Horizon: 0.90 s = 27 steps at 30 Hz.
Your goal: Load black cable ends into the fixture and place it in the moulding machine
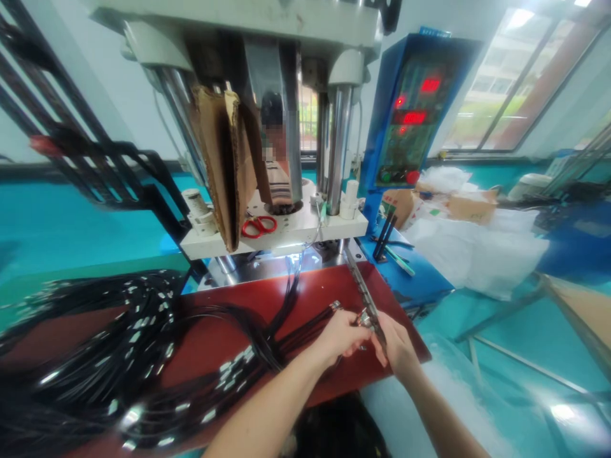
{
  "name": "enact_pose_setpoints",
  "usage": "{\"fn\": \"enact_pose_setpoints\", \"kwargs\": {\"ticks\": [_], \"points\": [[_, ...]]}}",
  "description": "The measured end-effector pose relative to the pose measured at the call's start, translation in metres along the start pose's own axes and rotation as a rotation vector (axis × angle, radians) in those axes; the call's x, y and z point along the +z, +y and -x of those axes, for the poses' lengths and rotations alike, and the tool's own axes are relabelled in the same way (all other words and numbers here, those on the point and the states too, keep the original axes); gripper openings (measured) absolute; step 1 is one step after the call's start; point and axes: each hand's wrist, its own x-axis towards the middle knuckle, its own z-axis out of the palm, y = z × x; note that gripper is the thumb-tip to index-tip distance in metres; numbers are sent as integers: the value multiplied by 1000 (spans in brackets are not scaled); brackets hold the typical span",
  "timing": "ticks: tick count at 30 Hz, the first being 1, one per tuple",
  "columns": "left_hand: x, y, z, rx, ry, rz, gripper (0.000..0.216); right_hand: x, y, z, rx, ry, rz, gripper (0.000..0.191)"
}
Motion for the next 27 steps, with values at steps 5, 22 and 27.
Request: {"fn": "enact_pose_setpoints", "kwargs": {"ticks": [5, 22, 27], "points": [[2, 2, 1, -13, 0, 3, 10, 0, -4, 2, -31, 14, 83, 38], [-13, 1, -3, 8, -67, 168, 16, 2, 8, 3, -24, 63, -137, 46], [-6, -2, -10, -38, -74, 98, 13, 2, 4, 5, -22, 36, -117, 47]]}}
